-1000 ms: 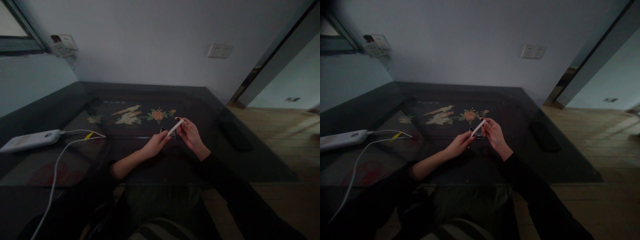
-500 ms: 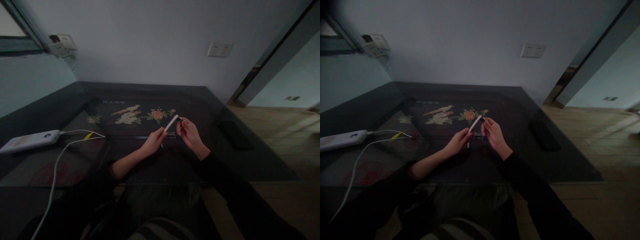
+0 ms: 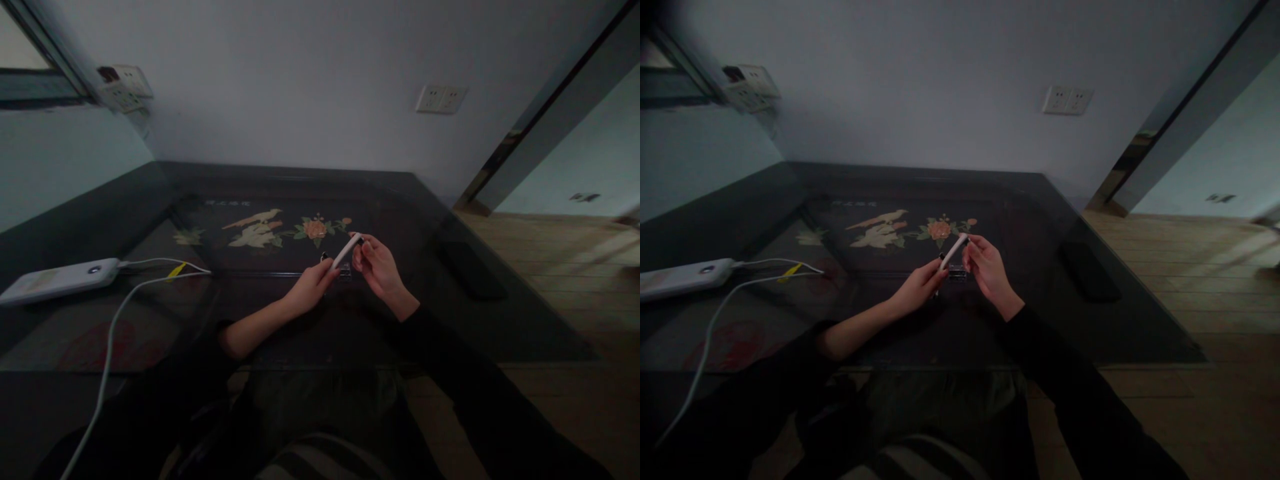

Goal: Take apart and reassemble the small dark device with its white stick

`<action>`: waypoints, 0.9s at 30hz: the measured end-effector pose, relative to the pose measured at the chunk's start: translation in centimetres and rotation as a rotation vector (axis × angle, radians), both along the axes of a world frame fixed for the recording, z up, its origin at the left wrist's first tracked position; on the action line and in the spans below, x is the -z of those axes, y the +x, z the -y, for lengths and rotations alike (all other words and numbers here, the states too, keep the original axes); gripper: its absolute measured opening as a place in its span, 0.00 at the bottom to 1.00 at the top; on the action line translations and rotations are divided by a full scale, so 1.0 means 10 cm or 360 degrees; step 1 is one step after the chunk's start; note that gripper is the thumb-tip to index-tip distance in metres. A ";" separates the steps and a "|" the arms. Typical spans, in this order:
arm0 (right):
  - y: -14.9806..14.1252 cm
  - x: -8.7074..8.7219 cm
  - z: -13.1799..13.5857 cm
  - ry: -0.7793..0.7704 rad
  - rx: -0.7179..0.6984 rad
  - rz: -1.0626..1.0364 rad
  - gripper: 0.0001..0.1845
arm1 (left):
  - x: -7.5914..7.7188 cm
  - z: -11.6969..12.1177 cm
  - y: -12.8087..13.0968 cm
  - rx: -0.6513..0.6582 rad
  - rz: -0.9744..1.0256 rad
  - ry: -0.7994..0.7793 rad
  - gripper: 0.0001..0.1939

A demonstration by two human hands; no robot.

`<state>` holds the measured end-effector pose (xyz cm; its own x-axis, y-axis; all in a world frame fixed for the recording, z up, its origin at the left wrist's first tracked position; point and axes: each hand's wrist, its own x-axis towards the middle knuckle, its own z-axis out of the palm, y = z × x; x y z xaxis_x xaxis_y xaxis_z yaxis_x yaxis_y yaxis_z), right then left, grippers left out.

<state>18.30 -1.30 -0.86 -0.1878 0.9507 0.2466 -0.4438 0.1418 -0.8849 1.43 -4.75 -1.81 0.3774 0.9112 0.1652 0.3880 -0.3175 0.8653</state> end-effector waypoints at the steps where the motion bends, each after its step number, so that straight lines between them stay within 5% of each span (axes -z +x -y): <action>1: 0.00 0.00 0.00 -0.0009 -0.0001 -0.0008 0.21 | -0.01 0.02 0.01 0.0020 -0.0006 -0.0004 0.12; 27: 0.01 0.02 -0.01 0.0045 0.0012 0.0048 0.21 | 0.01 -0.02 -0.01 -0.0026 0.0007 0.0007 0.12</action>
<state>18.36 -1.18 -1.02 -0.1885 0.9449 0.2676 -0.4158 0.1701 -0.8934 1.38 -4.60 -1.90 0.3619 0.9164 0.1711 0.3891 -0.3152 0.8656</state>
